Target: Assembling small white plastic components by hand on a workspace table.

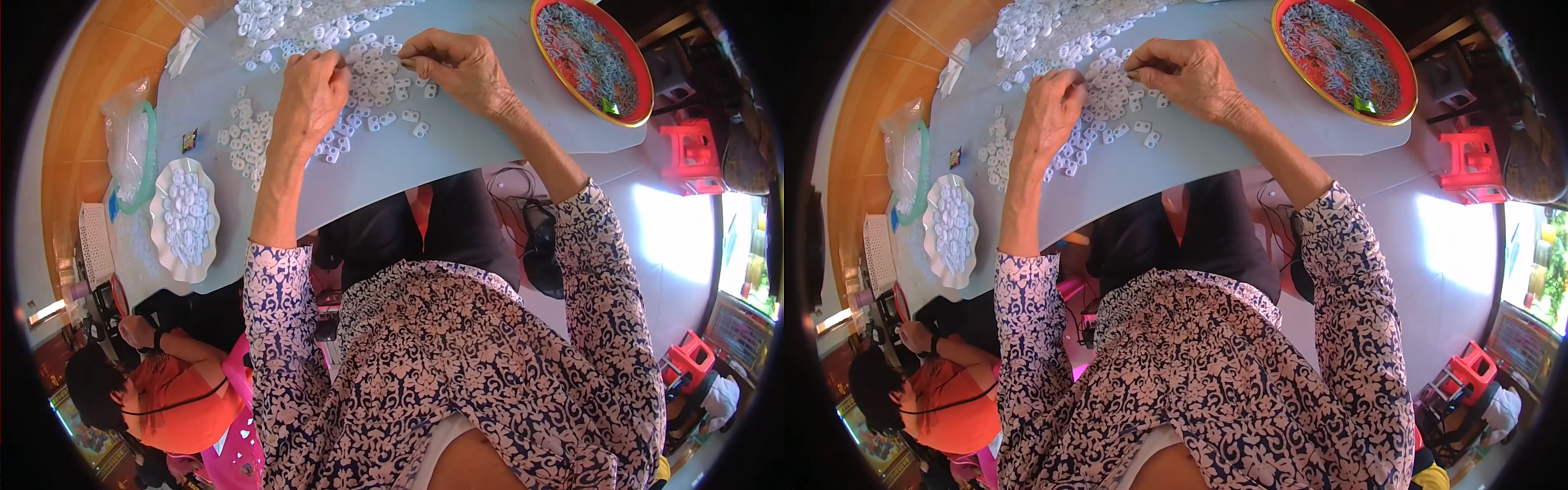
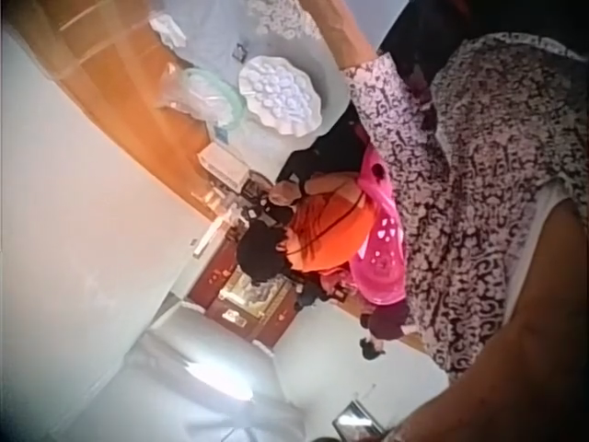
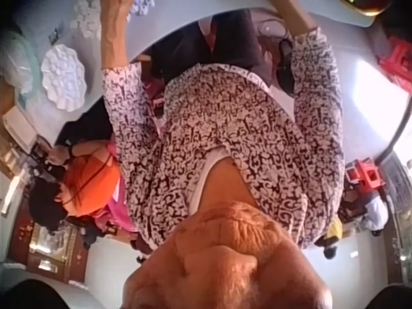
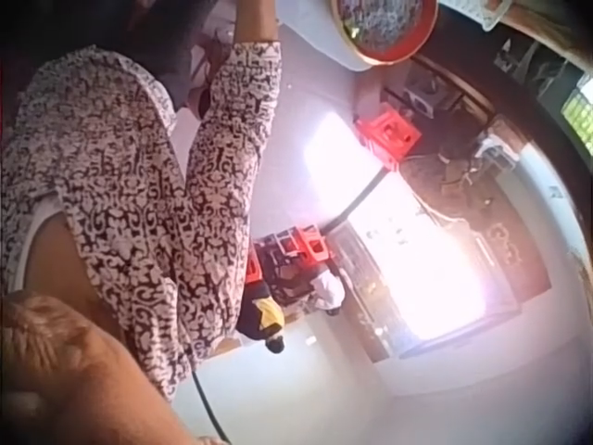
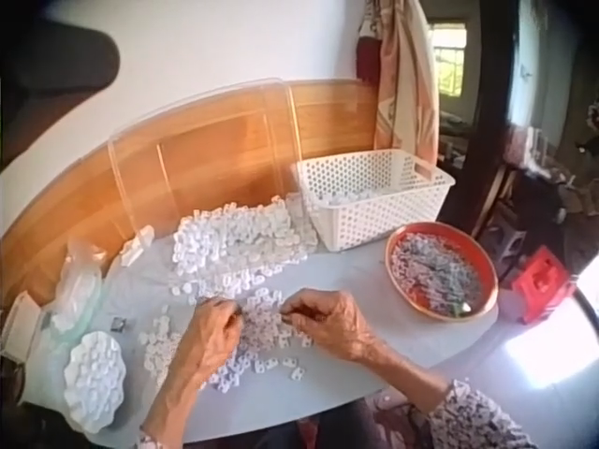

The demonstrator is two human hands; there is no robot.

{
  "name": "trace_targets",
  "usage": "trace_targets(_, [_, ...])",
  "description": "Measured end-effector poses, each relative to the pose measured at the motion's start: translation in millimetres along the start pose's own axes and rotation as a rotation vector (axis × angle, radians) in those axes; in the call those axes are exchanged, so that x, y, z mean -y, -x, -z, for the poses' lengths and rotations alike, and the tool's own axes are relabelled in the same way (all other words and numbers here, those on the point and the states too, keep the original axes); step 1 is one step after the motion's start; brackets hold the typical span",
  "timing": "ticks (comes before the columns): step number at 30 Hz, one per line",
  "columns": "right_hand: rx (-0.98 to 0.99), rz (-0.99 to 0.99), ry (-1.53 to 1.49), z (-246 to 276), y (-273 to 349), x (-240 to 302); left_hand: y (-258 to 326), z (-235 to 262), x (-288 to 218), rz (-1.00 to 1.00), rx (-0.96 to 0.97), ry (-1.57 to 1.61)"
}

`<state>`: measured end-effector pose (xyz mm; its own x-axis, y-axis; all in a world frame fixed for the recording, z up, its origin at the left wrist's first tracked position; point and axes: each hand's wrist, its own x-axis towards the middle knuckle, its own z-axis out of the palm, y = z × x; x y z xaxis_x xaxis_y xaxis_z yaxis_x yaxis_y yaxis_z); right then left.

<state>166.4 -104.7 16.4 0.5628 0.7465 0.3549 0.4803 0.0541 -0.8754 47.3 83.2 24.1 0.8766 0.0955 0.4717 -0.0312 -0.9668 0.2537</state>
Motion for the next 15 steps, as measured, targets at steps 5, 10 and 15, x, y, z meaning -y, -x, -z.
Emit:
trace_targets(5, [0.005,0.016,0.110,-0.5,0.9,7.7,-0.6,-3.6,-1.4,0.089,0.038,-0.002])
trace_targets(10, [-0.035,0.140,0.095,-1.1,0.5,1.3,-0.4,-1.2,-7.3,0.206,0.103,0.113])
trace_targets(15, [-0.002,0.129,0.074,-1.6,-1.4,2.2,2.2,1.0,-2.4,0.063,0.089,0.022])
